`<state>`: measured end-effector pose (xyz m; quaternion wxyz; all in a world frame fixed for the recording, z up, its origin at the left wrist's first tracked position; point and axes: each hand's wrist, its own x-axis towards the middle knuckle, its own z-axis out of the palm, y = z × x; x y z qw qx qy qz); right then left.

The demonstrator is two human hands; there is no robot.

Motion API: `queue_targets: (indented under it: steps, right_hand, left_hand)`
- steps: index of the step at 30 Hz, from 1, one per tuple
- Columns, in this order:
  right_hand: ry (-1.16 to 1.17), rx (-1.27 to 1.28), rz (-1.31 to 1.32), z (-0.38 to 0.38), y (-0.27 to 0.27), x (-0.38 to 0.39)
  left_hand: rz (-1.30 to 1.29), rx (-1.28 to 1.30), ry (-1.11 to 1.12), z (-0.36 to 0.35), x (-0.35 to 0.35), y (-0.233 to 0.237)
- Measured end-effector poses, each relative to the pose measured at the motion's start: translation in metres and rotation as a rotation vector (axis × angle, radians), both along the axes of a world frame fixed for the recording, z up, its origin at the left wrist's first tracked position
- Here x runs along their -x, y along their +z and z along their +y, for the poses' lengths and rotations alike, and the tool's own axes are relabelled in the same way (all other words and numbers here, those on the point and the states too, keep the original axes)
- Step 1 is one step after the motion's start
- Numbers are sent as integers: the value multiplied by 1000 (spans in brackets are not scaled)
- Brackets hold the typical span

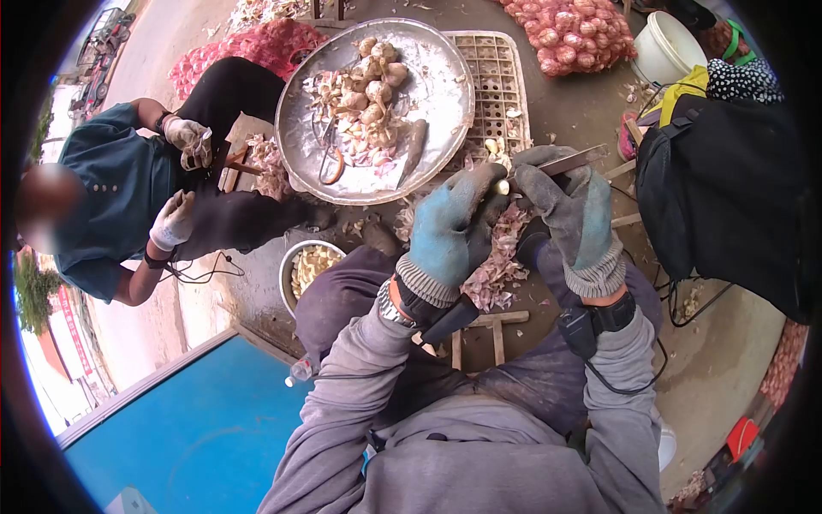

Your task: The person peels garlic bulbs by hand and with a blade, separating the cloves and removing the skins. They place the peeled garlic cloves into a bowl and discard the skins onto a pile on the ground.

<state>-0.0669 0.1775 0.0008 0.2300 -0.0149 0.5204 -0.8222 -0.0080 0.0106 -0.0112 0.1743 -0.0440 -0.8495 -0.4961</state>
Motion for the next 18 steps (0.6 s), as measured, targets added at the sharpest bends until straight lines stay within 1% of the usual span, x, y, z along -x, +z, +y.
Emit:
queue_targets:
  steps: [1, 2, 4, 5, 7, 8, 10, 11, 12, 13, 14, 15, 16, 17, 18]
  right_hand:
    - [-8, -9, 6, 0, -2, 1]
    - [-12, -8, 7, 2, -2, 1]
    - [21, -89, -26, 4, 3, 3]
    - [21, -86, -20, 6, 3, 5]
    - [41, -207, -13, 10, 2, 8]
    - [38, -200, -10, 11, 2, 8]
    - [151, -12, -315, 13, 5, 8]
    - [149, -6, -314, 15, 5, 6]
    - [351, -254, -91, 18, 5, 2]
    - [549, -499, 140, 19, 4, -1]
    - [602, -450, 48, 20, -2, -3]
    - [604, -443, 52, 18, 2, -5]
    - [563, -449, 20, 17, 11, -6]
    - [523, -455, -11, 15, 16, -6]
    - [485, -441, -49, 14, 18, -6]
  left_hand:
    - [79, 1, -14, 0, 1, -2]
    - [80, 2, -19, 1, 0, -4]
    - [-302, -446, -32, 3, -4, -3]
    - [-297, -443, -32, 3, -3, -1]
    - [-453, -624, -19, 3, -2, 11]
    - [-567, -780, 3, 1, -3, 18]
    - [-560, -790, 8, -7, -2, 15]
    - [-554, -809, 17, -10, -1, 12]
    - [-496, -809, 6, -10, 2, 10]
    - [-495, -803, 10, -13, 5, 10]
    - [-523, -888, -21, -16, 7, 10]
    - [-548, -973, -53, -19, 8, 10]
    - [-518, -1034, -109, -21, 7, 5]
    - [-512, -1029, -104, -22, 6, 2]
    - [-511, -1079, -114, -22, 6, 1]
